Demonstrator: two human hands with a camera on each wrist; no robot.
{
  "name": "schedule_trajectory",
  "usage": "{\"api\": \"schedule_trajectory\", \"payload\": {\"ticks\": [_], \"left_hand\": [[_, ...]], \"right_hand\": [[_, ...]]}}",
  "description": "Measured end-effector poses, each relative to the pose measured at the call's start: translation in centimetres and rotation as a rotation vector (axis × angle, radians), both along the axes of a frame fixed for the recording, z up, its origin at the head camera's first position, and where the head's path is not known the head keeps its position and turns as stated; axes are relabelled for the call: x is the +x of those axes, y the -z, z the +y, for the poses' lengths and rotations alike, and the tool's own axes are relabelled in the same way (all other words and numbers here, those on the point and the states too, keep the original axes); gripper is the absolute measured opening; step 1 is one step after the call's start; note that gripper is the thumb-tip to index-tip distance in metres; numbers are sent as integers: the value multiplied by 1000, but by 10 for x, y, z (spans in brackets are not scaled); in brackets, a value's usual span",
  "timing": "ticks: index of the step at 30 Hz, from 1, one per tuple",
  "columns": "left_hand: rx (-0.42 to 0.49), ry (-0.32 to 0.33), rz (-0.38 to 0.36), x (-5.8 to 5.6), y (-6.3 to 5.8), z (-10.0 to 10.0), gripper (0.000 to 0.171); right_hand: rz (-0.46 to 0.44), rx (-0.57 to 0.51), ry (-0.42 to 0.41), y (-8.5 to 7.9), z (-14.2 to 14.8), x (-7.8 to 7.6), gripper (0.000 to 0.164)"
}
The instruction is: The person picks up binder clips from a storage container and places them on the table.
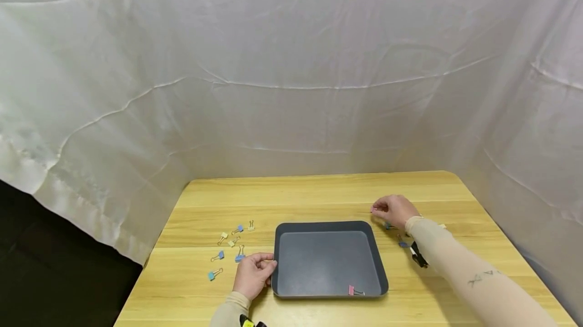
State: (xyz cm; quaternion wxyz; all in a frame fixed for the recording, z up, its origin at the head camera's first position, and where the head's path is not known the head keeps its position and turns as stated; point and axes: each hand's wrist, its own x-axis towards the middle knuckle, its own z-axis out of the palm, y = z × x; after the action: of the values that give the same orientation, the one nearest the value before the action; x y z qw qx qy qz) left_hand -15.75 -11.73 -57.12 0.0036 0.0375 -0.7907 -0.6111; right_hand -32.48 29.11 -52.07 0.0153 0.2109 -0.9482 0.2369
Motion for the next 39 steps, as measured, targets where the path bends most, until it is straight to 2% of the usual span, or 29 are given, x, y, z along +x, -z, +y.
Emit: {"api": "schedule_trajectory", "payload": {"ticks": [6, 12, 19, 24, 30, 35, 39], "left_hand": [[5, -1, -1, 1, 1, -2, 22], [9, -2, -2, 1, 2, -3, 22], [0, 2, 2, 0, 4, -2, 22], [0, 4, -1, 3, 5, -3, 23], [-1, -3, -1, 4, 4, -5, 24], [1, -4, -6, 2, 2, -6, 24], [7, -4, -9, 2, 3, -6, 24]], "right_hand": [[-39, 47, 57, 12, 16, -3, 13], [-35, 88, 78, 22, 23, -4, 13], [-44, 77, 109, 27, 25, -3, 15], [-30, 46, 130, 24, 23, 1, 24], [0, 8, 54, 4, 7, 8, 25], [23, -14, -46, -10, -17, 18, 23], [41, -1, -159, -15, -38, 28, 25]]}}
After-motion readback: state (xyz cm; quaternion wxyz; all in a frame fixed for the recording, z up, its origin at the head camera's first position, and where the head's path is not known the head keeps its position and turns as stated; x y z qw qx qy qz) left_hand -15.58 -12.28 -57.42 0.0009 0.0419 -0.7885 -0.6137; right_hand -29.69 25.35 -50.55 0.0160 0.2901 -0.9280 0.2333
